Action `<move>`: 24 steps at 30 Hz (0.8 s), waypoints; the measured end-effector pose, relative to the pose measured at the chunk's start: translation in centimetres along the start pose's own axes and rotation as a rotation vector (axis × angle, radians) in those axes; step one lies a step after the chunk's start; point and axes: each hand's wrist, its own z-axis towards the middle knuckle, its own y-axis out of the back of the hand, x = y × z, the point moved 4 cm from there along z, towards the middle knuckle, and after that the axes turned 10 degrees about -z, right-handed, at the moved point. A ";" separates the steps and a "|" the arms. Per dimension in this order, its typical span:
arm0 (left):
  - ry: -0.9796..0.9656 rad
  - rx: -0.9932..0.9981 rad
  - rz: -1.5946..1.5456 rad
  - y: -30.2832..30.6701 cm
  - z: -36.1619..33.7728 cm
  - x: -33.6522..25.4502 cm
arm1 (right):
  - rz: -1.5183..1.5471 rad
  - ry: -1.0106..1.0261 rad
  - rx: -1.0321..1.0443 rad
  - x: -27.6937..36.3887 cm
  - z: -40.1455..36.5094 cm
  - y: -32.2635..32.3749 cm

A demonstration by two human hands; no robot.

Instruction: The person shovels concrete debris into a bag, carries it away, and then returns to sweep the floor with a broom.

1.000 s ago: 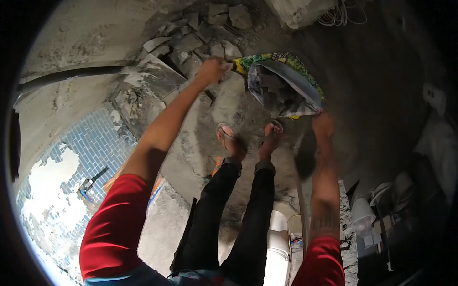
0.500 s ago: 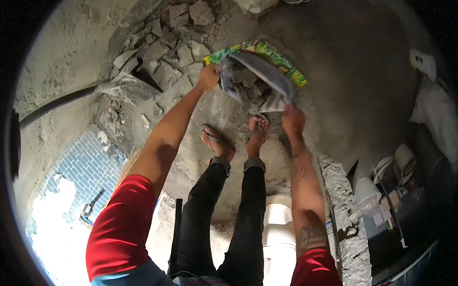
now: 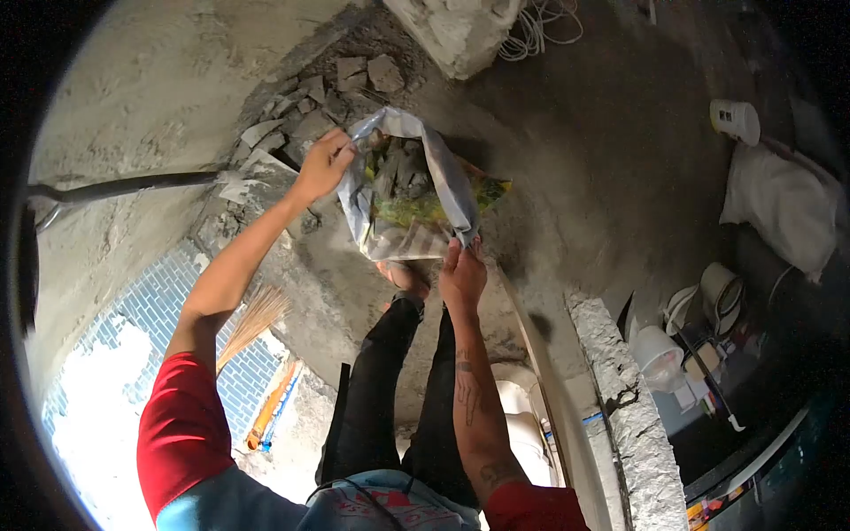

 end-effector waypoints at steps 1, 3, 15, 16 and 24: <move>-0.048 0.024 0.034 0.4 0.3 -0.9 | 0.008 0.006 -0.020 0.9 -0.1 1.1; -0.114 0.048 0.111 1.5 1.3 -2.7 | 0.195 -0.234 0.140 1.5 -0.6 2.7; -0.326 0.164 0.729 -6.3 11.1 -4.5 | 0.934 -0.787 0.452 -8.9 3.3 -6.1; -0.288 0.161 0.770 -6.9 11.5 -4.1 | 0.892 -0.801 0.428 -9.7 5.3 -6.5; -0.087 -0.186 0.662 2.2 3.0 -6.8 | 0.715 -0.727 0.494 -11.6 3.2 0.3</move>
